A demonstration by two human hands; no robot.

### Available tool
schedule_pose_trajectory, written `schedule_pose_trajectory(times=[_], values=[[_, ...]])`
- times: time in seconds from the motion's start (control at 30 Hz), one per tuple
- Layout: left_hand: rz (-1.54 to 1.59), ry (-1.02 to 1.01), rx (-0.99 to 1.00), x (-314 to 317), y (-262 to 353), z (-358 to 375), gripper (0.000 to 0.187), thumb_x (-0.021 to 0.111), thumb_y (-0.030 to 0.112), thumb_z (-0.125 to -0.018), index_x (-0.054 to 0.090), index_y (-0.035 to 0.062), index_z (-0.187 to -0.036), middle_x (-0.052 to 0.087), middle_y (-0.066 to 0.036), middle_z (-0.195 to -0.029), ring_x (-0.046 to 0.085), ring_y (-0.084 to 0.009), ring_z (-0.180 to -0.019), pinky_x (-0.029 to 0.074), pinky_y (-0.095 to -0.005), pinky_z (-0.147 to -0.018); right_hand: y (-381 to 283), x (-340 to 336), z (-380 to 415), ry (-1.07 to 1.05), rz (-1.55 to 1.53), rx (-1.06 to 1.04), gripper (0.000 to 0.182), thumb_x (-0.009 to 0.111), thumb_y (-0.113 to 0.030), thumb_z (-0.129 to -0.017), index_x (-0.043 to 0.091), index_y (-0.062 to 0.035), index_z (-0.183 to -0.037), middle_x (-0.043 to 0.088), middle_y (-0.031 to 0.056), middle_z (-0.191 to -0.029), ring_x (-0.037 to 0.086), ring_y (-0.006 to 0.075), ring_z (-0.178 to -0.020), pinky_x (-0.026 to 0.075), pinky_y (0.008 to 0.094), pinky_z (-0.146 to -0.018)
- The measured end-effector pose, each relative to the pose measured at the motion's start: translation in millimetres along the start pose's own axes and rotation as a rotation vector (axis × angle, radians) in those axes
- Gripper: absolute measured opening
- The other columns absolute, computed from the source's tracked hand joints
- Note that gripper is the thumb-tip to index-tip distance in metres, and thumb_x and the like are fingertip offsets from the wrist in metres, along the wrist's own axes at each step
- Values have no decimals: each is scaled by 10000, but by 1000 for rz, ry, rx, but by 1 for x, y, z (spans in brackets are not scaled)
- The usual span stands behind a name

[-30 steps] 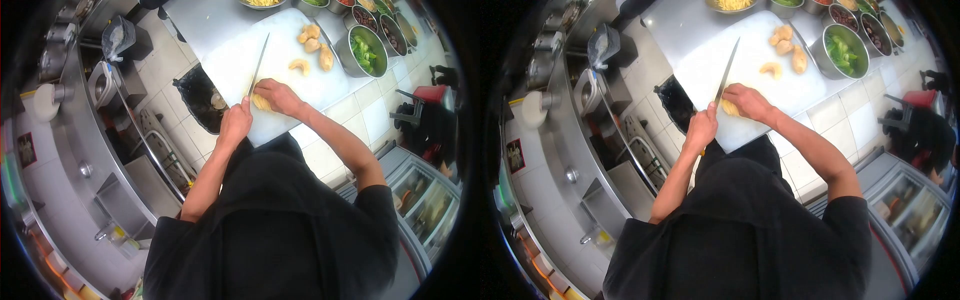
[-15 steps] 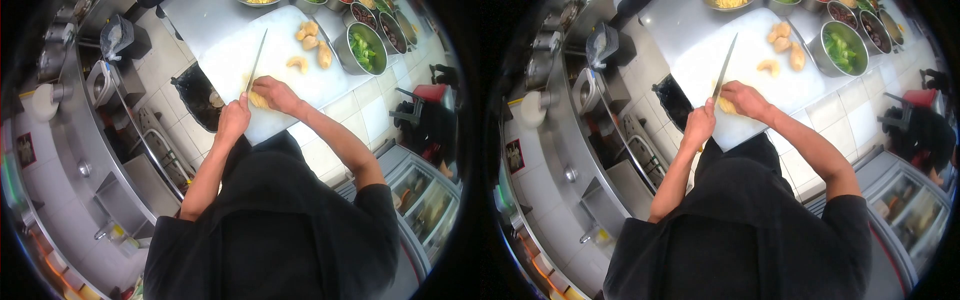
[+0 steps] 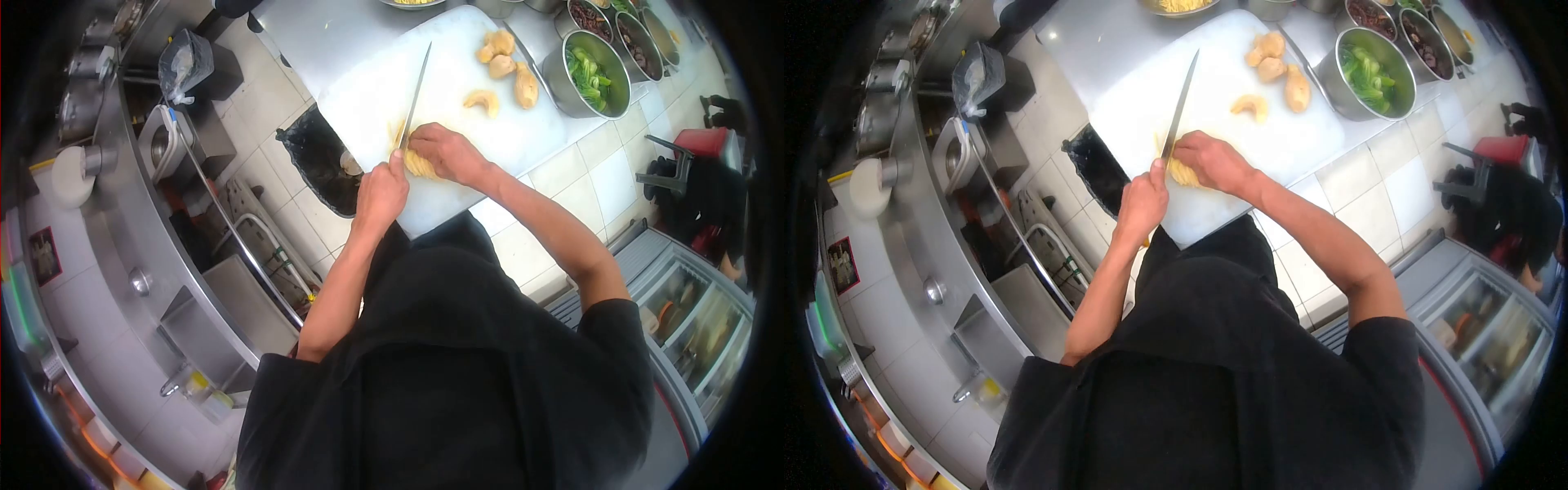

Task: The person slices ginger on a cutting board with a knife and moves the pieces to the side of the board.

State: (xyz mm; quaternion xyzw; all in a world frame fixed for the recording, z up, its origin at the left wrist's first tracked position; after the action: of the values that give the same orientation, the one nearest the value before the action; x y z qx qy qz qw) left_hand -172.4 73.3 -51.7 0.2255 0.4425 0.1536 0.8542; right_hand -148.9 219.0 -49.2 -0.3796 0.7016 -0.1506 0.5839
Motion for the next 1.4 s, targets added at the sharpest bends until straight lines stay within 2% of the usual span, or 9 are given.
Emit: schedule_pose_trajectory(times=[0.23,0.37,0.43,0.73,0.8,0.87,1.0,1.33,1.4], values=[[-15,-20,-72,3,-35,62,659,311,410,-1132,705,-87,-956,657,-397,-981,603,-599,-1026,465,-610,-931,1,0,1,26,-42,-21,259,663,32,-863,739,-11,-1107,701,135,-1161,670,323,-1081,577,403,-901],[-1,40,43,22,-24,15,666,321,416,-1131,703,-101,-958,662,-401,-977,612,-597,-1019,471,-613,-919,1,-2,-1,26,-58,15,260,666,32,-859,746,-21,-1100,704,136,-1170,674,325,-1089,579,406,-904],[-8,73,65,12,-2,-3,650,375,399,-1117,691,-125,-899,667,-413,-904,647,-599,-912,517,-617,-864,0,1,2,16,-47,13,266,667,32,-857,749,-24,-1104,705,138,-1178,676,325,-1091,579,406,-908],[2,-40,-63,-2,-20,69,665,317,410,-1134,697,-100,-939,661,-401,-953,611,-594,-1012,483,-598,-906,3,0,3,24,-25,30,297,665,28,-859,762,-43,-1130,704,141,-1189,685,323,-1083,583,403,-904],[6,-19,-75,8,-28,62,655,317,406,-1135,695,-89,-934,663,-396,-953,611,-596,-999,486,-599,-897,5,-2,2,28,-27,13,296,665,25,-860,762,-45,-1131,704,140,-1186,687,324,-1078,585,403,-899],[-23,34,76,27,-31,34,669,319,417,-1134,694,-98,-929,658,-404,-946,612,-602,-985,488,-609,-891,1,-3,2,61,-29,-19,270,674,15,-863,760,-41,-1112,708,138,-1166,691,326,-1064,589,406,-884],[0,40,22,13,0,1,696,321,426,-1130,693,-132,-945,645,-426,-937,613,-599,-1004,481,-615,-902,2,-3,3,75,-43,-23,218,687,-2,-877,756,-36,-1081,713,134,-1147,694,326,-1049,592,408,-866],[21,-22,-101,16,-33,61,637,340,391,-1132,690,-106,-942,675,-383,-987,618,-589,-1026,483,-608,-914,7,-7,4,107,-68,-7,177,712,-6,-875,748,-29,-1047,714,136,-1134,699,332,-1018,593,410,-851],[-12,57,62,34,-31,31,637,374,401,-1118,696,-125,-963,662,-422,-925,644,-587,-973,492,-625,-920,1,-5,6,111,-80,-25,184,710,2,-872,748,-29,-1049,713,138,-1131,699,333,-1017,593,410,-853]])
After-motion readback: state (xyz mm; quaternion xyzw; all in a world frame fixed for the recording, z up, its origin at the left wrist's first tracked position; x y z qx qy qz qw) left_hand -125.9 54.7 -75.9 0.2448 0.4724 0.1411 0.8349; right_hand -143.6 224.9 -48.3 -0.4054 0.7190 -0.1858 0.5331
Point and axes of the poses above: each hand's wrist, its own z-axis away from the middle knuckle, its own x-axis out of the palm, y = z × x, the point moved 9 cm from there along -z, towards the middle knuckle
